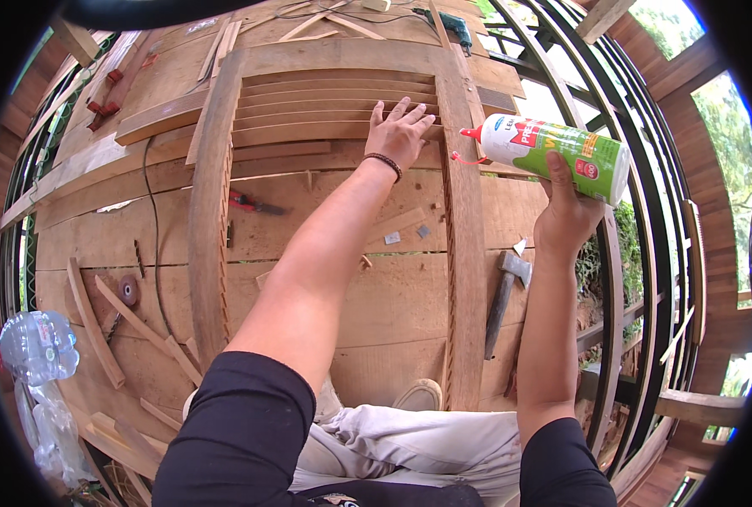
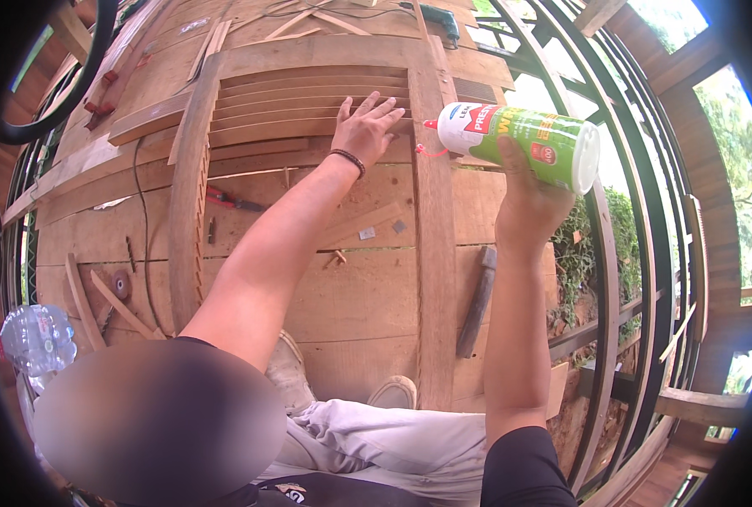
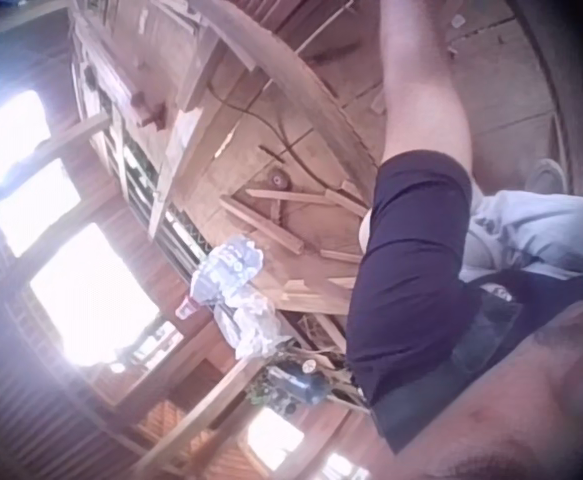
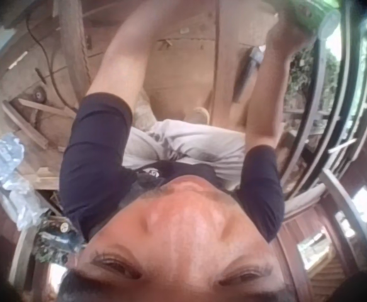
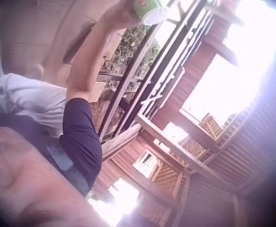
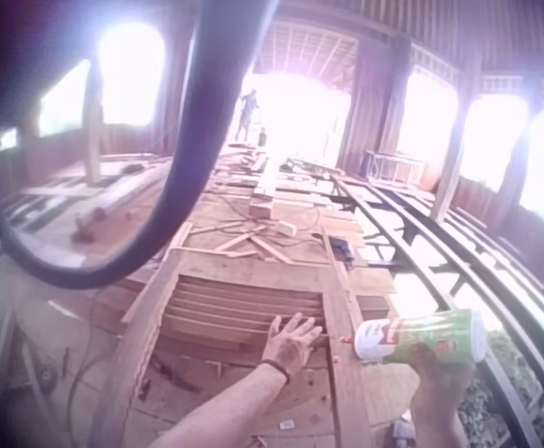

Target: The person applies wood glue to thin wooden slats and inserts them into a curved wooden frame. They use a hand saw to trim the slats flush with the frame and tap them into place with a hammer. The person repeats this process for multiple slats.

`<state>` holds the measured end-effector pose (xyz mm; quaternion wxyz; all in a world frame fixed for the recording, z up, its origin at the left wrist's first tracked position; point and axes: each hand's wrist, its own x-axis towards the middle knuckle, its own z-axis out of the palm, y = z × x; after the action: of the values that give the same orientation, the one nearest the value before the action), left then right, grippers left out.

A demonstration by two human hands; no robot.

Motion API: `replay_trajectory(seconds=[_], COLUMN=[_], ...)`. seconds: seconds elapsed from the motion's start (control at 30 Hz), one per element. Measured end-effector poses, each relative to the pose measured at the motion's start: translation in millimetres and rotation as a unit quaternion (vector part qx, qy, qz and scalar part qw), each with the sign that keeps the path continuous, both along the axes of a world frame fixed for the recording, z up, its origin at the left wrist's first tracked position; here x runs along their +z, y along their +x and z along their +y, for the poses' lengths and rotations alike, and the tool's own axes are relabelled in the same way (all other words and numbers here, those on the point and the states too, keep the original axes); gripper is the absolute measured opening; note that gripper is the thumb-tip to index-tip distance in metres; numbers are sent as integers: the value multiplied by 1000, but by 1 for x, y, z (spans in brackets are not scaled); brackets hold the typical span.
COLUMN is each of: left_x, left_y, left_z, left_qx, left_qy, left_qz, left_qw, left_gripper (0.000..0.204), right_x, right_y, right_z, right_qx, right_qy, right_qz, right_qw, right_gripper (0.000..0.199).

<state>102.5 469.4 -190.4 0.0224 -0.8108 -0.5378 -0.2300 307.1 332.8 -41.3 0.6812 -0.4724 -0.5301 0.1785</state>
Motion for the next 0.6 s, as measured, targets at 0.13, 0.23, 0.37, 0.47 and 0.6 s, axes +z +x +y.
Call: replay_trajectory(seconds=[0.13,0.23,0.37,0.47,0.6], left_x=[-3,-4,-8,-11,-16], left_y=[0,1,-1,1,-2], left_z=[0,1,2,4,6], left_qx=[3,1,2,-1,3], left_qy=[12,12,22,36,55], left_qz=[11,11,10,11,18], left_qw=[1000,1000,1000,999,998], left_gripper=[55,56,56,56,57], right_x=[-4,-6,-4,-1,2], right_y=[-9,-6,-2,-1,-7], right_z=[-1,1,1,0,-2], right_qx=[-2,-3,6,3,18], right_qy=[6,17,15,15,13], right_qz=[-6,-24,-10,-2,43], right_qw=[1000,1000,1000,1000,999], right_gripper=[48,48,46,45,42])
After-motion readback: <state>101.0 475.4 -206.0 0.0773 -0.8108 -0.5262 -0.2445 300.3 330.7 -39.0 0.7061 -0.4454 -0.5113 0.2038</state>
